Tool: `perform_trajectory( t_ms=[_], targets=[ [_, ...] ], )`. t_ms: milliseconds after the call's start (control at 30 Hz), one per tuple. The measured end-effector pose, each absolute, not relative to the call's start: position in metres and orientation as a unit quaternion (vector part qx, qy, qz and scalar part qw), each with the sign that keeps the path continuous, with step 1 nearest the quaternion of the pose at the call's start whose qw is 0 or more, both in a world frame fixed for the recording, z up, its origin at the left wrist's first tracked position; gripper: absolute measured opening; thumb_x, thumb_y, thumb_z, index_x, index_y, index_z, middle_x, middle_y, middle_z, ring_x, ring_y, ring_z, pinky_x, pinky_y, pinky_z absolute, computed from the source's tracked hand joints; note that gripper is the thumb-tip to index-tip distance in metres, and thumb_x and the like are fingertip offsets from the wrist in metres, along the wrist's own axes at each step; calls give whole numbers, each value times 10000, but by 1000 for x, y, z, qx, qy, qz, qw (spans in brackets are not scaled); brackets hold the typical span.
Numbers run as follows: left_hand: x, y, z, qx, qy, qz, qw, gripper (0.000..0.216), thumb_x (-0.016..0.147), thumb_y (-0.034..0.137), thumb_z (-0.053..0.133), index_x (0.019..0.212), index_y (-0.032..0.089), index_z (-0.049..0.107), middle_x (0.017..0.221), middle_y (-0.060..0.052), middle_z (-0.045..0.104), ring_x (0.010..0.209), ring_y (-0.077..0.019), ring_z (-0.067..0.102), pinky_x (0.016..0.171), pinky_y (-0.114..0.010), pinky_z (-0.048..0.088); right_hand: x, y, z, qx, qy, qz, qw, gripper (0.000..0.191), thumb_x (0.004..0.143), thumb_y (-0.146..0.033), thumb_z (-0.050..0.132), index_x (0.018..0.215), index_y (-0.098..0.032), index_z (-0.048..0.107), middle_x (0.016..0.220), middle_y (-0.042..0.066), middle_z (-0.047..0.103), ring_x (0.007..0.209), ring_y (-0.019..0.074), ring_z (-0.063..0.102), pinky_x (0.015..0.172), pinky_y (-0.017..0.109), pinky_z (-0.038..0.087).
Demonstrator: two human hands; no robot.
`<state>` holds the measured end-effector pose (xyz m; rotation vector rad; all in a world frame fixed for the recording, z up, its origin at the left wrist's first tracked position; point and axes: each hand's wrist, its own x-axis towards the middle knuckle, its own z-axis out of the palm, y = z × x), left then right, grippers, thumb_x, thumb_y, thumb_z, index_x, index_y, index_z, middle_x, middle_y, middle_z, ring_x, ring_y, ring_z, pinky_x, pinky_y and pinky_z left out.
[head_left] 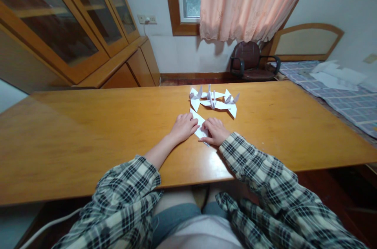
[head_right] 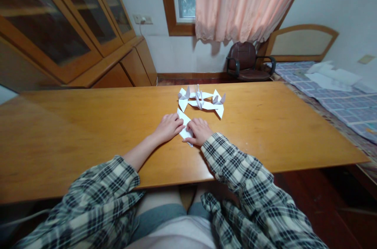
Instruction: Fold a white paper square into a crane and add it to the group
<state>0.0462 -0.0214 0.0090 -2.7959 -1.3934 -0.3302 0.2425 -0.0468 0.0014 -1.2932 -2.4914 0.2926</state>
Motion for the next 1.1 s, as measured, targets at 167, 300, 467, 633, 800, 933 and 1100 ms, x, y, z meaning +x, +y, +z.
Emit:
perform_trajectory(
  t_ms=[167,300,467,633,800,933,1100],
  targets=[
    [45,-22,9,-890,-441,-116,-13,247,911,398,455,860,209,607,941,-66,513,934,-234,467,815,-383,333,250,-49,2,-429,-880,119,163,523,685,-617,681,964,-199,534,1013,75,527,939,241,451,799,354,332],
    [45,-22,9,-889,-441,-117,-20,253,914,396,451,855,205,606,944,-67,515,939,-236,467,813,-384,333,257,-51,1,-405,-887,144,169,590,637,-642,703,981,-197,524,1061,86,520,972,249,457,835,373,349],
    [45,-22,8,-889,-443,-111,-6,257,917,399,446,861,207,608,950,-63,514,942,-229,468,826,-379,333,262,-51,-3,-386,-892,162,174,645,594,-676,707,982,-197,517,1096,100,517,1004,266,459,863,405,355],
    [44,-21,6,-891,-440,-110,5,256,919,400,442,874,210,608,952,-62,519,935,-226,473,818,-375,336,255,-51,-1,-414,-875,165,192,638,589,-695,696,948,-200,517,1018,78,536,947,247,472,828,379,361],
    [45,-20,6,-892,-437,-115,5,252,915,397,449,866,207,608,941,-64,518,922,-226,479,816,-379,343,239,-48,1,-469,-853,127,190,486,761,-646,576,912,-189,516,932,69,541,872,224,463,762,348,346],
    [44,-19,5,-891,-438,-122,-11,239,906,398,464,856,207,597,939,-62,513,926,-229,478,825,-383,352,233,-46,0,-470,-858,100,180,566,699,-695,603,931,-184,524,947,76,534,874,230,453,764,351,340],
    [34,-15,4,-882,-436,-150,-98,235,909,387,450,815,201,558,927,-49,504,880,-205,482,799,-351,388,234,-47,-2,-468,-858,102,184,582,704,-675,617,1020,-192,541,990,84,537,918,240,460,794,362,343]
  ],
)
